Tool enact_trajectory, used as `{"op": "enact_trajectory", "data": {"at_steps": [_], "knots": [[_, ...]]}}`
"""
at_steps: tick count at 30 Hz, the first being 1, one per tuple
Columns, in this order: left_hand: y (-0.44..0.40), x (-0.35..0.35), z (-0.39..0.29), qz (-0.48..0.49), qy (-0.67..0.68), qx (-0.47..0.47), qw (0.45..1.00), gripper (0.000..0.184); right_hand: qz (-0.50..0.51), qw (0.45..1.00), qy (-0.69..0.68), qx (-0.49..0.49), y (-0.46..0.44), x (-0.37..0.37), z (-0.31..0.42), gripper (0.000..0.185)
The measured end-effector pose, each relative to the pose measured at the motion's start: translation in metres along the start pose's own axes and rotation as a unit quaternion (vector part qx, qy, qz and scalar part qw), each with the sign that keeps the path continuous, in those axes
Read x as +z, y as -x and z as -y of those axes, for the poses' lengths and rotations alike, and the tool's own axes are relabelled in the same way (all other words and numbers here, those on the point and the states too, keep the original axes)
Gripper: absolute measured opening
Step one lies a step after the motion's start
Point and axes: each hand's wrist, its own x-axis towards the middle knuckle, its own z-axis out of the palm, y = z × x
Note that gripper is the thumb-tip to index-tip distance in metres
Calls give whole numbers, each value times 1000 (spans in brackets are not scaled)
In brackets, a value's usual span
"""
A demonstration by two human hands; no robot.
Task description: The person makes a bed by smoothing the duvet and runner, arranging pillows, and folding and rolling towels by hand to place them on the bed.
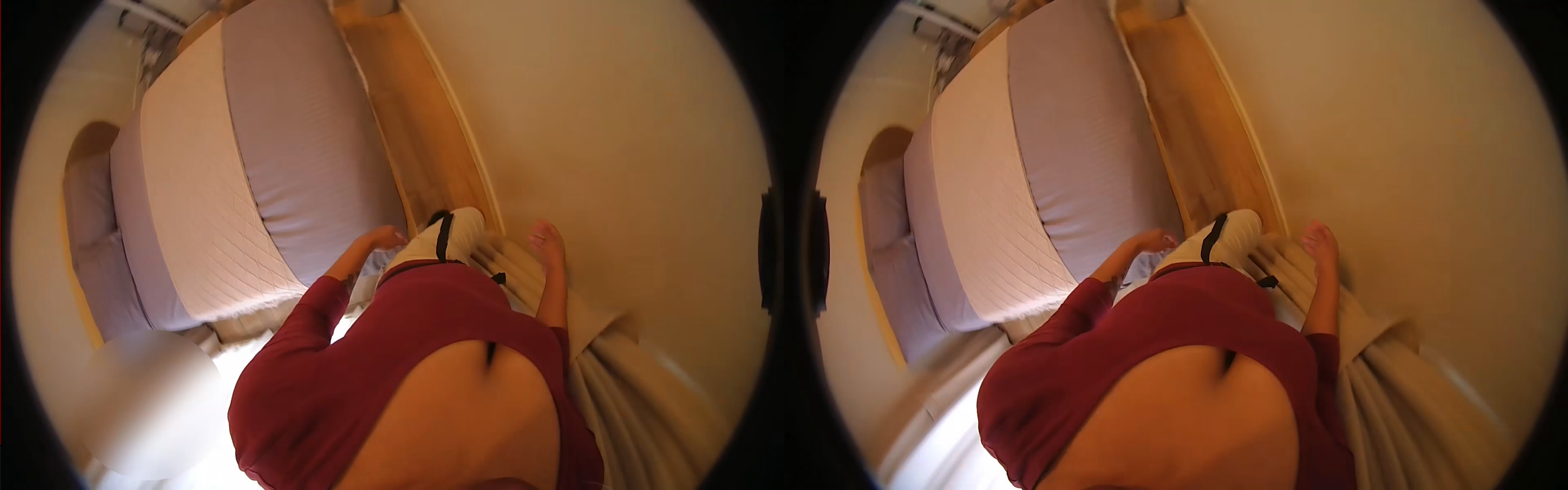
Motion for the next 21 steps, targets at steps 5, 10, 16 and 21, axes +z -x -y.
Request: {"op": "enact_trajectory", "data": {"at_steps": [5,10,16,21], "knots": [[-17,-71,-105,-148,86,120,978,37,140,988,40,-58,-47,39,80,33],[36,-248,-256,-54,284,492,821,52,314,900,205,-222,-208,186,135,35],[88,-392,-342,-31,339,831,441,59,465,745,427,-216,-232,400,345,34],[72,-512,-338,-128,240,805,528,43,459,756,359,-298,-319,490,456,28]]}}
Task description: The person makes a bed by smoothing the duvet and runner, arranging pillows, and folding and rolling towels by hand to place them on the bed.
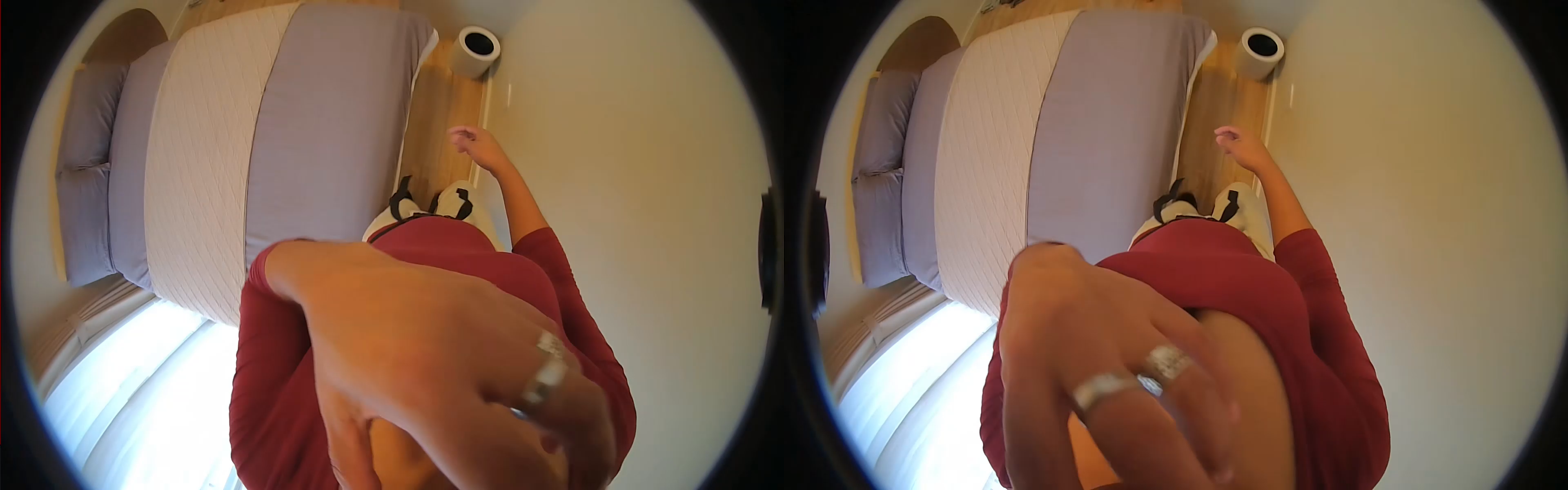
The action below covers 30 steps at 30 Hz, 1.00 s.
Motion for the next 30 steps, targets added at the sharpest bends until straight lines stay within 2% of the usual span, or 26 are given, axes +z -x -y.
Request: {"op": "enact_trajectory", "data": {"at_steps": [3,4,6,7,8,9,10,12,14,15,16,18,19,20,21,22,24,25,27,28,30], "knots": [[-8,-78,-5,-12,-88,-8,996,33,-28,991,-117,57,-58,-53,3,24],[-6,-107,-6,-15,-120,-15,993,30,-26,994,-86,55,-81,-77,-9,23],[3,-167,-10,-25,-186,-36,982,37,-27,996,-58,57,-120,-133,-22,24],[26,-189,-15,-17,-188,-73,979,26,-60,991,-99,63,-121,-144,-17,25],[45,-216,-10,-52,-192,-70,977,25,-79,983,-139,87,-127,-166,-10,25],[68,-223,-4,-311,-269,-111,905,32,-77,981,-129,121,-147,-191,0,25],[85,-249,2,-443,-323,-136,825,36,-78,981,-140,108,-169,-213,-2,24],[119,-307,20,-647,-417,-232,595,39,-37,991,-41,124,-219,-259,6,24],[157,-372,38,-721,-507,-288,375,39,7,995,57,86,-285,-304,58,24],[187,-399,47,-704,-533,-315,348,38,27,996,70,42,-327,-321,82,23],[219,-408,58,-686,-556,-341,322,39,51,986,154,-34,-357,-330,101,24],[227,-427,70,-593,-562,-498,290,42,55,961,238,-132,-399,-345,185,25],[234,-439,79,-604,-561,-493,278,42,70,958,240,-139,-414,-346,228,25],[243,-451,90,-569,-564,-535,269,43,76,962,211,-157,-420,-341,268,26],[268,-463,104,-529,-565,-578,259,44,81,965,180,-173,-426,-330,279,26],[281,-481,114,-538,-561,-574,256,44,89,963,186,-175,-429,-332,295,26],[295,-528,125,-526,-315,-728,305,45,164,946,186,-209,-442,-336,323,27],[284,-548,124,-530,-318,-724,307,45,165,944,190,-214,-451,-338,332,27],[263,-581,120,-512,-324,-721,335,44,250,937,167,-179,-468,-341,342,29],[261,-606,117,-506,-312,-726,344,37,252,936,168,-179,-479,-338,347,29],[256,-663,98,-501,-300,-731,352,38,308,928,135,-162,-499,-325,361,30]]}}
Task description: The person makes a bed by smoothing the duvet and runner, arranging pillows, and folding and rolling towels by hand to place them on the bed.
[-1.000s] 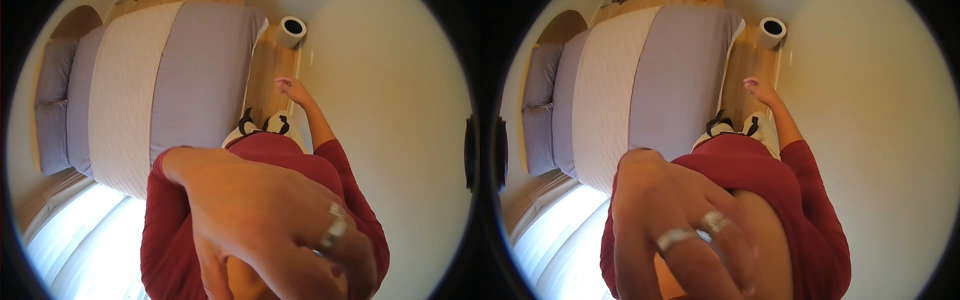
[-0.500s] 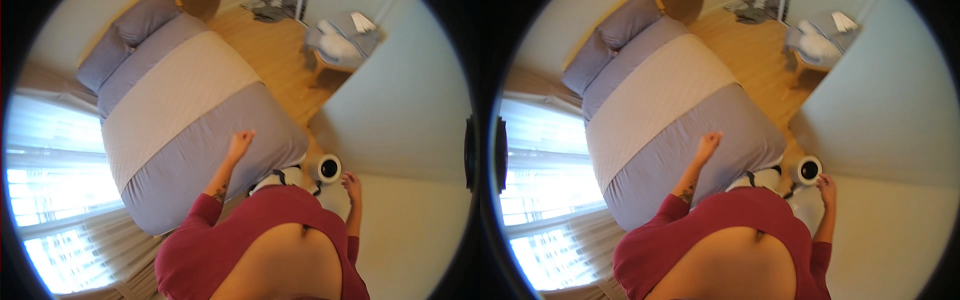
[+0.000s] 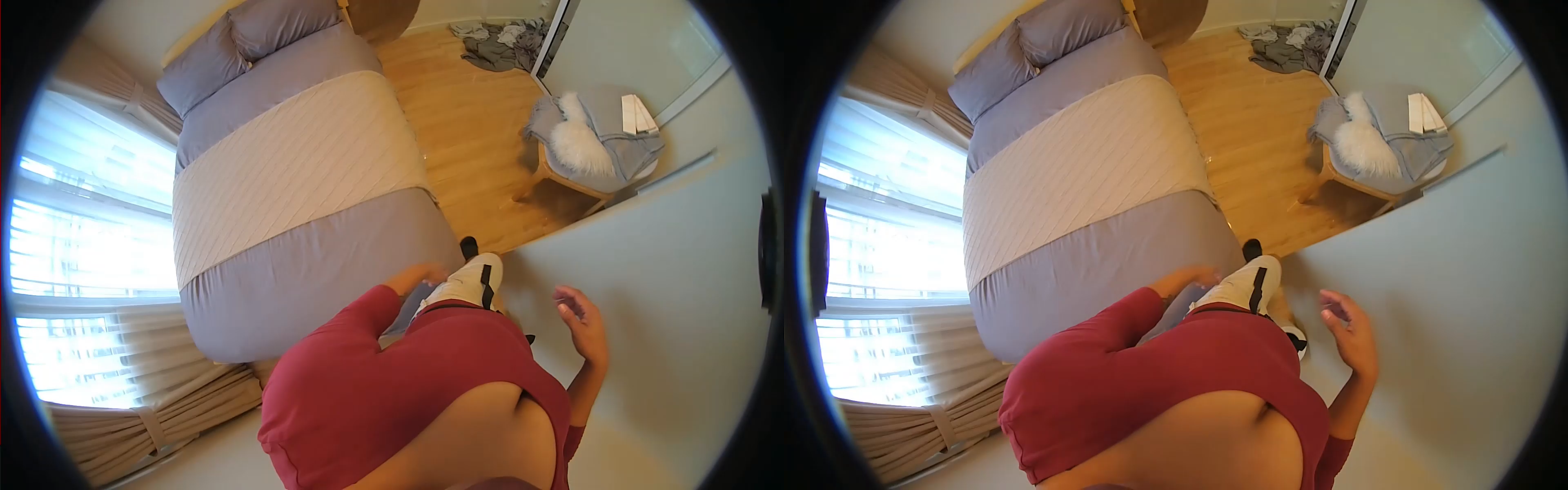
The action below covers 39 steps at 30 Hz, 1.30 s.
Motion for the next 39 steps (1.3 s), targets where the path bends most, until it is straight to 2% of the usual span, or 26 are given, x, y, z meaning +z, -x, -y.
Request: {"op": "enact_trajectory", "data": {"at_steps": [3,4,6,9,11,12,14,15,16,17,19,20,22,23,25,26,28,30,31,32,33,35,37,39], "knots": [[-41,-81,-51,-70,-184,204,959,34,23,999,-2,-34,-63,-3,20,32],[-48,-107,-64,-77,-181,198,960,34,29,998,-2,-50,-92,-2,18,34],[-59,-163,-84,-151,-45,240,958,32,16,998,9,-53,-152,4,20,35],[-80,-238,-96,-154,-7,229,961,36,-26,992,85,-85,-250,8,-6,39],[-97,-281,-82,-193,-34,216,957,38,-92,982,160,-46,-304,6,-19,38],[-104,-298,-66,-202,-30,210,956,40,-88,988,125,-2,-329,2,-20,39],[-107,-327,-34,-214,-22,193,957,42,-93,991,99,5,-378,-11,-28,39],[-109,-344,-21,-161,99,158,969,41,-113,991,73,10,-405,-20,-37,40],[-109,-367,-9,-109,217,123,962,40,-125,985,114,14,-432,-30,-46,41],[-106,-389,1,-118,221,120,961,40,-118,986,115,6,-461,-39,-62,41],[-98,-427,17,-100,347,58,931,30,-86,971,214,70,-523,-59,-94,41],[-103,-448,30,-106,350,58,929,30,-83,971,215,64,-554,-67,-89,41],[-115,-491,55,-153,488,60,857,28,-4,952,296,78,-620,-85,-76,42],[-127,-511,69,-157,493,64,853,28,-2,951,302,73,-658,-94,-69,42],[-148,-553,100,-268,590,38,761,24,-22,950,310,32,-746,-114,-45,42],[-161,-573,123,-298,601,33,741,24,-20,961,274,-28,-794,-123,-36,41],[-182,-606,145,-328,631,25,702,24,8,968,248,-36,-903,-131,-4,35],[-185,-645,162,-381,647,-76,657,20,38,956,286,-58,-1011,-115,56,33],[-183,-663,177,-384,652,-83,649,20,75,981,171,50,-1033,-84,135,34],[-179,-683,192,-379,645,-50,662,22,84,972,180,-123,-1082,-60,163,33],[-180,-704,204,-373,639,-12,673,24,110,954,201,-195,-1119,-31,209,33],[-157,-746,220,-410,703,14,581,27,184,943,125,-249,-1178,38,287,37],[-139,-801,241,-465,752,5,467,30,261,917,129,-271,-1211,116,359,39],[-148,-834,305,-524,787,71,317,34,302,881,168,-324,-1252,194,403,47]]}}
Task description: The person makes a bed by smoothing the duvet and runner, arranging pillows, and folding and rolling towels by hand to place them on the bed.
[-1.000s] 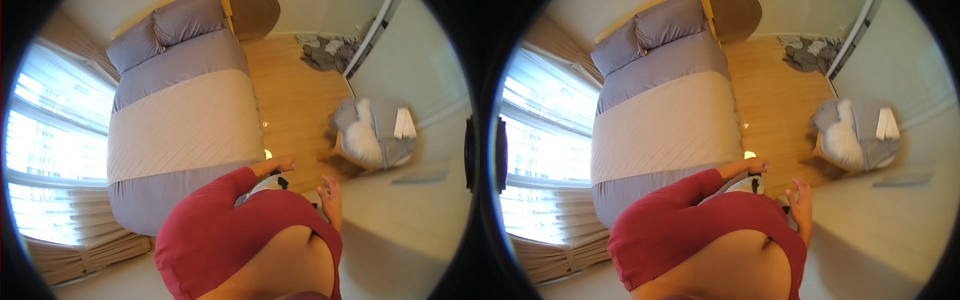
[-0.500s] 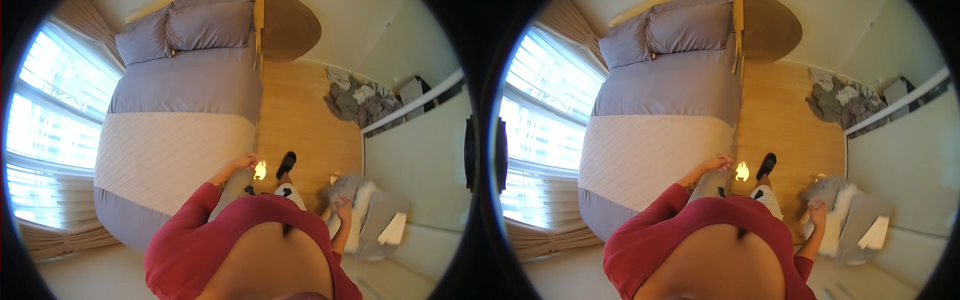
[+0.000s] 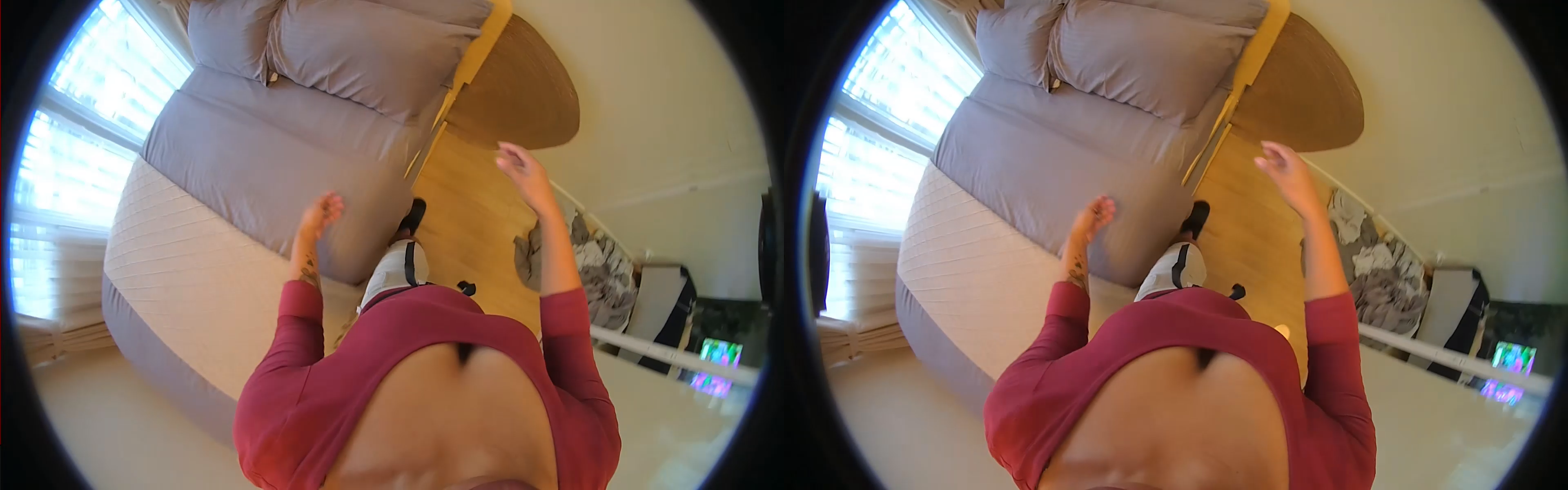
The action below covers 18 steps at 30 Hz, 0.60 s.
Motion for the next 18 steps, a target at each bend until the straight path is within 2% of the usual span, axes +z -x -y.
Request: {"op": "enact_trajectory", "data": {"at_steps": [2,3,5,6,8,10,13,14,15,16,17,18], "knots": [[-63,13,-43,-40,24,23,999,38,19,999,-19,19,-94,22,-15,60],[-89,22,-58,-76,36,41,996,41,27,999,-10,18,-130,32,-26,60],[-160,34,-71,-86,86,52,991,47,-60,980,-168,87,-220,48,-48,72],[-200,38,-87,-96,123,62,986,52,-49,983,-163,71,-264,53,-57,72],[-250,58,-112,-147,152,73,975,59,-142,936,-270,176,-314,63,-82,72],[-297,73,-137,-201,172,80,961,65,-97,934,-325,117,-353,70,-85,63],[-352,83,-166,-310,195,69,928,74,-59,923,-360,122,-393,86,-118,53],[-361,87,-172,-319,201,64,924,74,-81,907,-377,170,-398,81,-120,50],[-368,92,-176,-240,279,95,925,73,-104,888,-391,220,-399,74,-121,48],[-375,97,-179,-159,355,129,912,71,-107,889,-404,186,-395,68,-117,45],[-381,102,-174,-169,363,129,907,71,-108,890,-418,150,-388,61,-110,42],[-383,106,-163,-185,362,157,900,68,-113,885,-422,161,-381,50,-96,40]]}}
